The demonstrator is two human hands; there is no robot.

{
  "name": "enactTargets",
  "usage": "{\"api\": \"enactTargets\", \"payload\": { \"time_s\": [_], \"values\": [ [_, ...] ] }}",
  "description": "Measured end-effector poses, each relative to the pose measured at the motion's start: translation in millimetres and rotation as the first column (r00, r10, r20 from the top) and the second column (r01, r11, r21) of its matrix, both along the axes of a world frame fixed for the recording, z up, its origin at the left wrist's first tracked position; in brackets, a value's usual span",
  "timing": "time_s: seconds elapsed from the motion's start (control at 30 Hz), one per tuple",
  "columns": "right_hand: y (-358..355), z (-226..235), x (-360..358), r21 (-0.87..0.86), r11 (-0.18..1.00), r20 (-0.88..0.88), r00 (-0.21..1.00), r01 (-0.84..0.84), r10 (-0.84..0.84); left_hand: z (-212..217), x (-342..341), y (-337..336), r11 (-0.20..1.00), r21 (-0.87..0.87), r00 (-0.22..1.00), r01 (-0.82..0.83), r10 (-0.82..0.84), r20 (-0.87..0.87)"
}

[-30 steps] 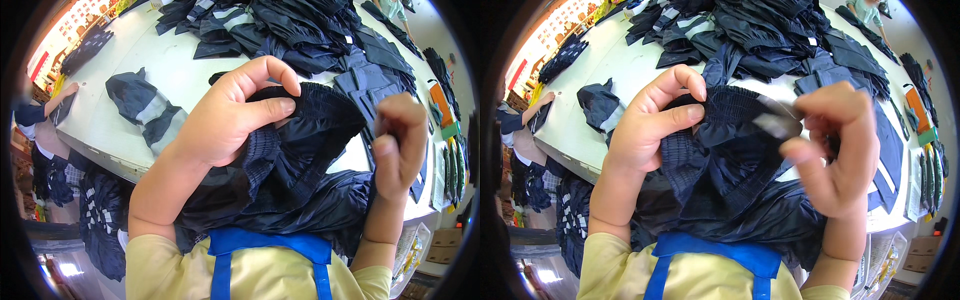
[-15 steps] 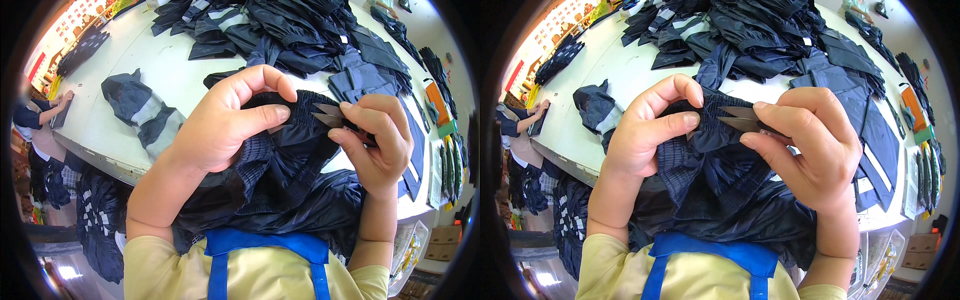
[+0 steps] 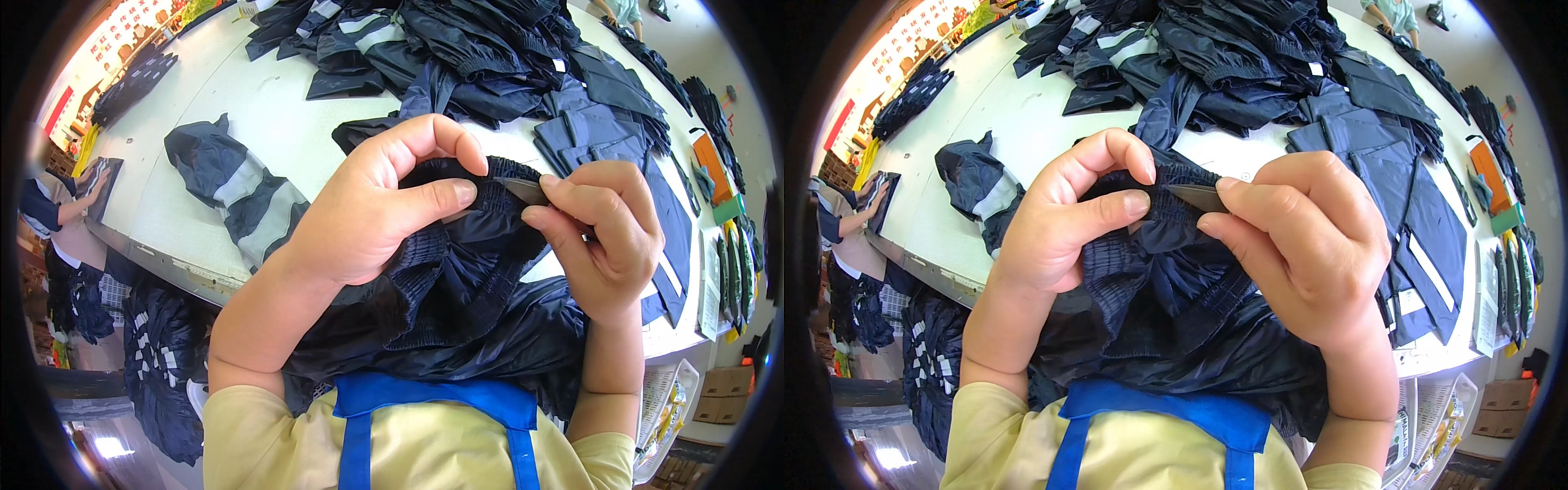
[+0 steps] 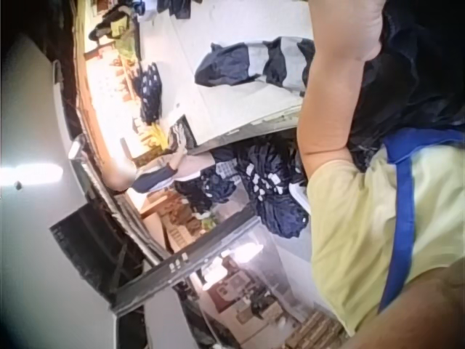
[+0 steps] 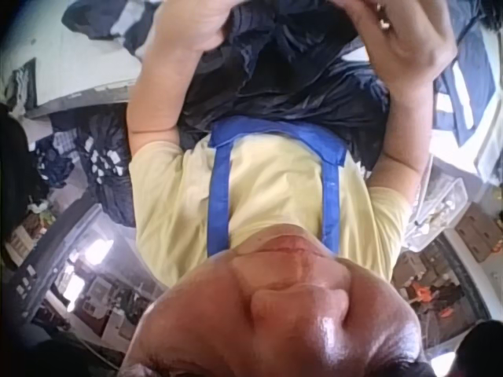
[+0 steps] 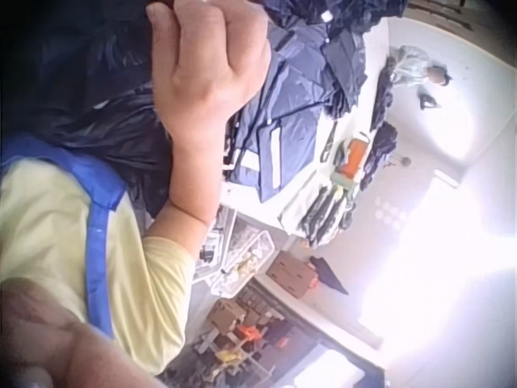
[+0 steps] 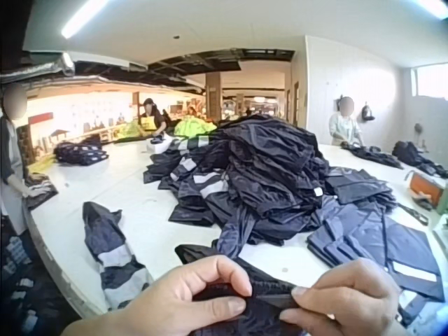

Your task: The person uses a small blade to trim loose threads and excess fabric from the cuffs, waistbands, and seams of dark work pants. The person handles multiple garments one at a time, turning them to access different areas, and places the finished items on a pile on the table.

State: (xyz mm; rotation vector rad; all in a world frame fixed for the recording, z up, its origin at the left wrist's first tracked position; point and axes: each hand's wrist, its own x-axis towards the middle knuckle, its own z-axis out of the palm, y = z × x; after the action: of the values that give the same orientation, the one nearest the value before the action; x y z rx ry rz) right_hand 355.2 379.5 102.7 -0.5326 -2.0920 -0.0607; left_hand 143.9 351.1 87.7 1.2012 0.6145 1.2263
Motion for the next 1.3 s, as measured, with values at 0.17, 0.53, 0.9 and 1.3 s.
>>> {"api": "enactTargets", "payload": {
  "time_s": [0.17, 0.53, 0.9, 1.3],
  "values": [
    [-3, 2, 6, -0.082, 0.996, -0.105, 0.994, -0.039, 0.031, 1, -2, -1, 1.000, 0.015, 1.000, -0.003, 0.003, 0.024],
    [-9, 0, 4, -0.075, 0.994, -0.053, 0.995, 0.084, -0.088, -1, 1, -4, 0.961, 0.241, 0.963, -0.133, 0.183, -0.197],
    [-11, -1, 0, -0.071, 0.996, -0.090, 0.994, 0.054, -0.060, -2, 8, -5, 0.910, 0.376, 0.921, -0.172, 0.285, -0.267],
    [0, -5, 14, -0.145, 0.988, -0.170, 0.985, -0.050, 0.025, 0, 8, -8, 0.967, 0.188, 0.965, -0.169, 0.201, -0.166]
  ]
}}
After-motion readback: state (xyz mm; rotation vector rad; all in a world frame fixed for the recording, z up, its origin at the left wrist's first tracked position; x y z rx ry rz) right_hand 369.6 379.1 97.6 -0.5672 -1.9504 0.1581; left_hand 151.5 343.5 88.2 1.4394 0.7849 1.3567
